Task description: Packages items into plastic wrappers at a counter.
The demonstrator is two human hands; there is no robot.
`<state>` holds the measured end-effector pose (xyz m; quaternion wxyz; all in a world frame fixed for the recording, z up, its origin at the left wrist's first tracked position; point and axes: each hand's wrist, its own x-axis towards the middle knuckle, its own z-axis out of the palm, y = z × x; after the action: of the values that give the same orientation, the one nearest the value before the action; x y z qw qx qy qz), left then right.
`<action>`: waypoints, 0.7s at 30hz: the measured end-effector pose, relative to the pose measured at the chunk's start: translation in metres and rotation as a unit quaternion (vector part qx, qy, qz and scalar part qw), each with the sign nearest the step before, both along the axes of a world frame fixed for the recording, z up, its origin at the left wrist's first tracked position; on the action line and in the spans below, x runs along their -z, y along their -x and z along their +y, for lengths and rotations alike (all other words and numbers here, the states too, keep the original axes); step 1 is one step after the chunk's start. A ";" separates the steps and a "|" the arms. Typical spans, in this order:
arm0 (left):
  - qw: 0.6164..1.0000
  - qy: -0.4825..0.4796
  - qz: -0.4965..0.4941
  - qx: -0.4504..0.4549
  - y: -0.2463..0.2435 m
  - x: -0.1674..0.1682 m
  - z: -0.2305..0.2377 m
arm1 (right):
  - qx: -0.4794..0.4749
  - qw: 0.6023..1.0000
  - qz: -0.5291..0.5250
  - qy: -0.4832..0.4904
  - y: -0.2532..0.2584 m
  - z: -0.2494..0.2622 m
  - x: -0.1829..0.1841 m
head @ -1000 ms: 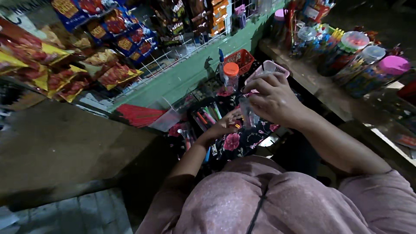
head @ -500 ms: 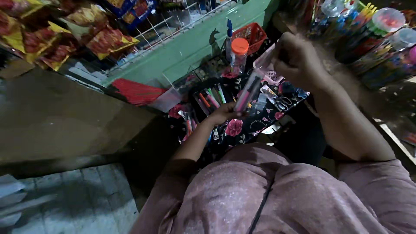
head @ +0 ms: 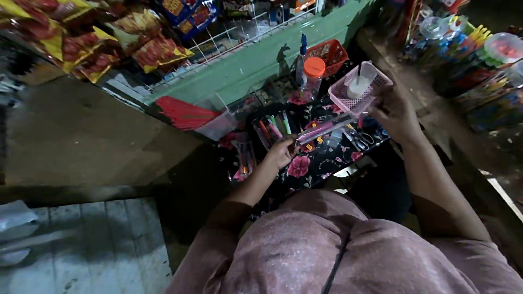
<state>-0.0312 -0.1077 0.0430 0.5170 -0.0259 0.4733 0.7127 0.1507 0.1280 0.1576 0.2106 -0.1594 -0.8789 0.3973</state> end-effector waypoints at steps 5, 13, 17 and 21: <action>0.941 -0.282 0.114 0.146 0.023 0.040 -0.039 | -0.021 0.995 0.085 -0.037 -0.018 -0.023 -0.014; 0.812 -0.347 0.156 0.443 0.034 0.044 -0.066 | -0.315 0.921 0.092 -0.210 0.042 -0.113 -0.034; 0.829 -0.343 0.082 0.434 0.011 0.031 -0.066 | -0.323 0.935 0.064 -0.131 0.071 -0.100 -0.016; 0.913 -0.213 0.063 0.341 -0.003 0.061 -0.074 | -0.157 0.987 -0.032 0.005 0.092 -0.055 0.068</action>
<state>-0.0285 -0.1821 -0.0184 0.6913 0.2929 0.3215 0.5770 0.0586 0.0729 0.0894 0.1169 -0.0336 -0.8970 0.4249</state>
